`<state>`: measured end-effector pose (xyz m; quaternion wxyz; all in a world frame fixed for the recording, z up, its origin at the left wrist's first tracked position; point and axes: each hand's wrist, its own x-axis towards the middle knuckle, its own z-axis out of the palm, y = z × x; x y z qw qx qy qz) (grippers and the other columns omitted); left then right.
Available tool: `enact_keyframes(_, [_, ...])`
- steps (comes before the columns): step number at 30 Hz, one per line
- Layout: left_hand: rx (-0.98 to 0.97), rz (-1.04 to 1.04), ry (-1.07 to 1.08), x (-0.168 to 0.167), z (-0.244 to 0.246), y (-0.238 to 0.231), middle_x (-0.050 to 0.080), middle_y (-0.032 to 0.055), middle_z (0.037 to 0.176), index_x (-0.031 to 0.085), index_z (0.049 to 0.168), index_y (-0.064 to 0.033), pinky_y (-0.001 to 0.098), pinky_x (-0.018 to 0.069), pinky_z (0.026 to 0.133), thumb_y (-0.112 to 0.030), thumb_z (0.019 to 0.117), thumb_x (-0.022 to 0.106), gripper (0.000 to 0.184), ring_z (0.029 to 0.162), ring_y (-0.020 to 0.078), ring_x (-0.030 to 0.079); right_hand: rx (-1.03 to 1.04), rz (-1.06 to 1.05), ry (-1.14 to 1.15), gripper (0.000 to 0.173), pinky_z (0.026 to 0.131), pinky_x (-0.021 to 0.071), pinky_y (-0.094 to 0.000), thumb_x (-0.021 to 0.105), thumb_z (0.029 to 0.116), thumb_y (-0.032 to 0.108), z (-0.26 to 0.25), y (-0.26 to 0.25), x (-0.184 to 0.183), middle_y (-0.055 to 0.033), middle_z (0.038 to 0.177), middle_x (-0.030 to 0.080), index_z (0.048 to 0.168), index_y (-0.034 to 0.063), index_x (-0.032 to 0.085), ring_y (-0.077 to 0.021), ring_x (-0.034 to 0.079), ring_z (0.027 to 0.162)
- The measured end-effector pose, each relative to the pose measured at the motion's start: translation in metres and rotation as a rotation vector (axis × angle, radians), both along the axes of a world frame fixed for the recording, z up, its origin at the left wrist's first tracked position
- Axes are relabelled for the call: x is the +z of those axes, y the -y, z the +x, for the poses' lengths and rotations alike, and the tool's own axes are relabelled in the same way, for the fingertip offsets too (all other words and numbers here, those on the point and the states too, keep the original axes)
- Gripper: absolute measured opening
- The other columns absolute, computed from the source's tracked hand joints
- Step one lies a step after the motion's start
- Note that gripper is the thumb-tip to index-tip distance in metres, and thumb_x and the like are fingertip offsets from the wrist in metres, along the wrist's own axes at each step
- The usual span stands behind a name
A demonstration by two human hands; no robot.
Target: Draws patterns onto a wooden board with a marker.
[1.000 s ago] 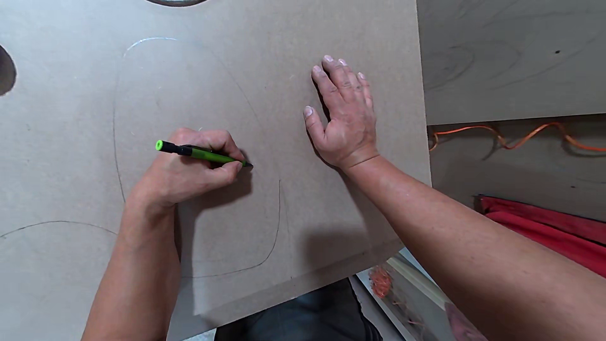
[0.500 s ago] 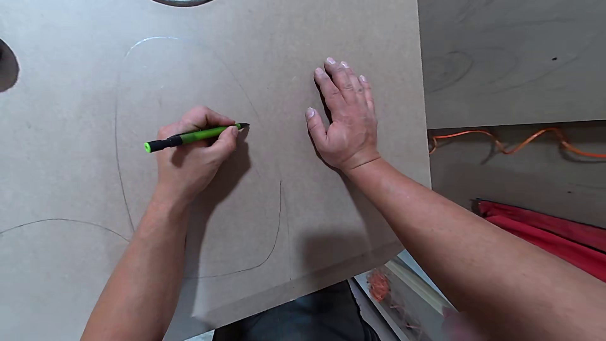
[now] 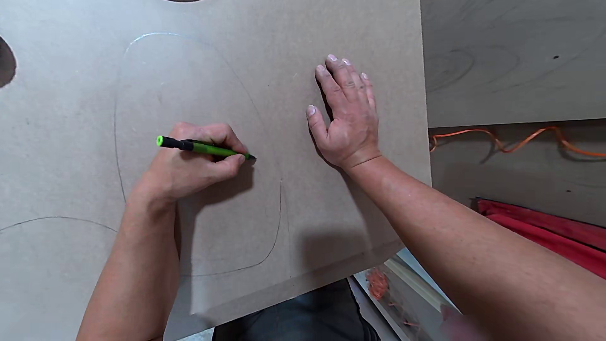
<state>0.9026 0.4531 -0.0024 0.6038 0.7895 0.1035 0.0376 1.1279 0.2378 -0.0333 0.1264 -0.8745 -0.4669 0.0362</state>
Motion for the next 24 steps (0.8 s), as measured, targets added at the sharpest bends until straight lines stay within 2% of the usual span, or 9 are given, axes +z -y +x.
enact_keyframes(4, [-0.045, -0.034, -0.036, 0.002, 0.000, -0.002, 0.074, -0.0039, 0.082, 0.075, 0.089, -0.0143, 0.0205, 0.0522, 0.050, -0.018, 0.0851, 0.071, 0.007, 0.063, 0.0039, 0.065, 0.001, 0.004, 0.002, 0.064, 0.127, 0.0163, -0.0563, 0.037, 0.1024, 0.051, 0.000, 0.000, 0.001, 0.0005, 0.168, 0.033, 0.160, 0.0228, 0.041, -0.0227, 0.025, 0.157])
enact_keyframes(8, [-0.025, -0.003, -0.038, 0.003, 0.001, -0.001, 0.073, -0.0054, 0.080, 0.075, 0.089, -0.0147, 0.0195, 0.0504, 0.050, -0.018, 0.0858, 0.071, 0.007, 0.061, 0.0022, 0.063, 0.005, 0.001, -0.002, 0.064, 0.127, 0.0167, -0.0559, 0.038, 0.1024, 0.051, 0.000, 0.000, 0.001, 0.0004, 0.168, 0.033, 0.160, 0.0226, 0.041, -0.0223, 0.025, 0.157])
enact_keyframes(10, [0.035, 0.007, -0.017, 0.001, 0.001, 0.001, 0.072, -0.0050, 0.078, 0.075, 0.091, -0.0126, 0.0195, 0.0499, 0.050, -0.017, 0.0873, 0.070, 0.008, 0.061, 0.0024, 0.062, 0.004, 0.003, 0.003, 0.064, 0.127, 0.0170, -0.0559, 0.038, 0.1021, 0.051, 0.000, 0.000, 0.000, 0.0006, 0.168, 0.033, 0.160, 0.0225, 0.042, -0.0222, 0.025, 0.157])
enact_keyframes(18, [0.363, -0.048, 0.068, -0.008, 0.006, 0.018, 0.076, 0.0043, 0.087, 0.071, 0.100, -0.0040, 0.0302, 0.0644, 0.061, -0.010, 0.0922, 0.072, 0.010, 0.070, 0.0135, 0.073, 0.005, -0.004, 0.000, 0.064, 0.127, 0.0165, -0.0560, 0.037, 0.1023, 0.052, 0.000, 0.000, 0.000, 0.0001, 0.169, 0.032, 0.160, 0.0227, 0.041, -0.0226, 0.025, 0.157])
enact_keyframes(21, [0.458, -0.023, 0.070, -0.008, 0.008, 0.022, 0.076, 0.0038, 0.087, 0.070, 0.099, -0.0047, 0.0295, 0.0646, 0.062, -0.010, 0.0921, 0.072, 0.009, 0.072, 0.0131, 0.074, 0.002, -0.004, 0.002, 0.065, 0.127, 0.0162, -0.0559, 0.037, 0.1023, 0.052, 0.000, 0.000, -0.001, 0.0007, 0.168, 0.032, 0.160, 0.0230, 0.041, -0.0221, 0.025, 0.157])
enact_keyframes(24, [0.474, -0.022, 0.069, -0.007, 0.008, 0.023, 0.076, 0.0036, 0.086, 0.070, 0.099, -0.0046, 0.0292, 0.0648, 0.061, -0.010, 0.0917, 0.072, 0.009, 0.071, 0.0131, 0.074, 0.002, -0.003, 0.005, 0.064, 0.127, 0.0172, -0.0555, 0.037, 0.1023, 0.051, 0.000, 0.000, 0.000, 0.0000, 0.168, 0.034, 0.159, 0.0224, 0.042, -0.0228, 0.026, 0.157])
